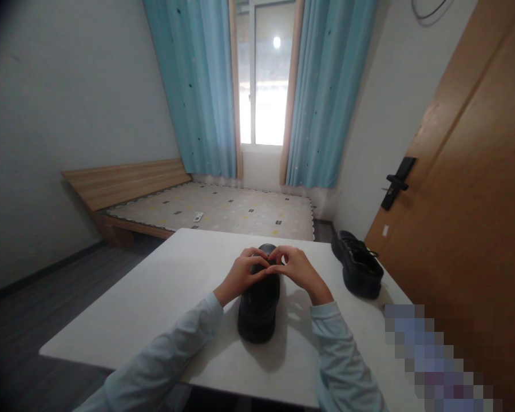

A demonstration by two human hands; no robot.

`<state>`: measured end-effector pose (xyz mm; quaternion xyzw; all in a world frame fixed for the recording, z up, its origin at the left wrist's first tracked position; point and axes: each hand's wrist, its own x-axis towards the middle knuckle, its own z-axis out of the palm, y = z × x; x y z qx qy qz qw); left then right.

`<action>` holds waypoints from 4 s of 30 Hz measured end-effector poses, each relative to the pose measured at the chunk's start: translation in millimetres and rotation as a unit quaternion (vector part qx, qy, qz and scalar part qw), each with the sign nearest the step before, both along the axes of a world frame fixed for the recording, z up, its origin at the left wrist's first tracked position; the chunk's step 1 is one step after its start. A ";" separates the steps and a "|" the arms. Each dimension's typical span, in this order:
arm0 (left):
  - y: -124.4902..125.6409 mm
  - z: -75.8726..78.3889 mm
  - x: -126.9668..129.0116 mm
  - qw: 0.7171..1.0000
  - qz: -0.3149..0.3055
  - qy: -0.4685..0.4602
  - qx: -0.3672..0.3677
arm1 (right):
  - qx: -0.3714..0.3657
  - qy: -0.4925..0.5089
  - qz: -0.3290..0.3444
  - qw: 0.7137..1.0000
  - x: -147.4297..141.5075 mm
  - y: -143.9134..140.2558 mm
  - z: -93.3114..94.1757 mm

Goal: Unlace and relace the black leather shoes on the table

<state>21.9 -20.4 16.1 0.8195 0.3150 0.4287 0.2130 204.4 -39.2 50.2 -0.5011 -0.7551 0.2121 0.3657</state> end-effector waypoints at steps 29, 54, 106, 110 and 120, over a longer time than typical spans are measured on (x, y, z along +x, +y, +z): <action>-6.8 35.1 -28.3 0.916 -0.291 -0.150 -0.232 | -0.105 0.007 0.087 0.991 13.9 4.1 -17.3; -1.5 36.9 -38.3 0.908 -0.258 -0.079 -0.320 | -0.099 0.095 0.068 0.988 17.9 10.9 -21.0; 30.3 -13.2 -22.2 0.967 0.085 0.038 -0.239 | 0.007 0.004 -0.135 0.991 10.4 25.1 -38.9; 27.1 -10.8 -21.2 0.980 0.113 0.036 -0.158 | 0.002 -0.008 -0.138 0.990 3.8 19.1 -29.8; 16.2 1.7 -17.8 0.999 0.019 -0.029 -0.027 | 0.054 -0.078 -0.144 0.985 -8.3 8.5 -15.7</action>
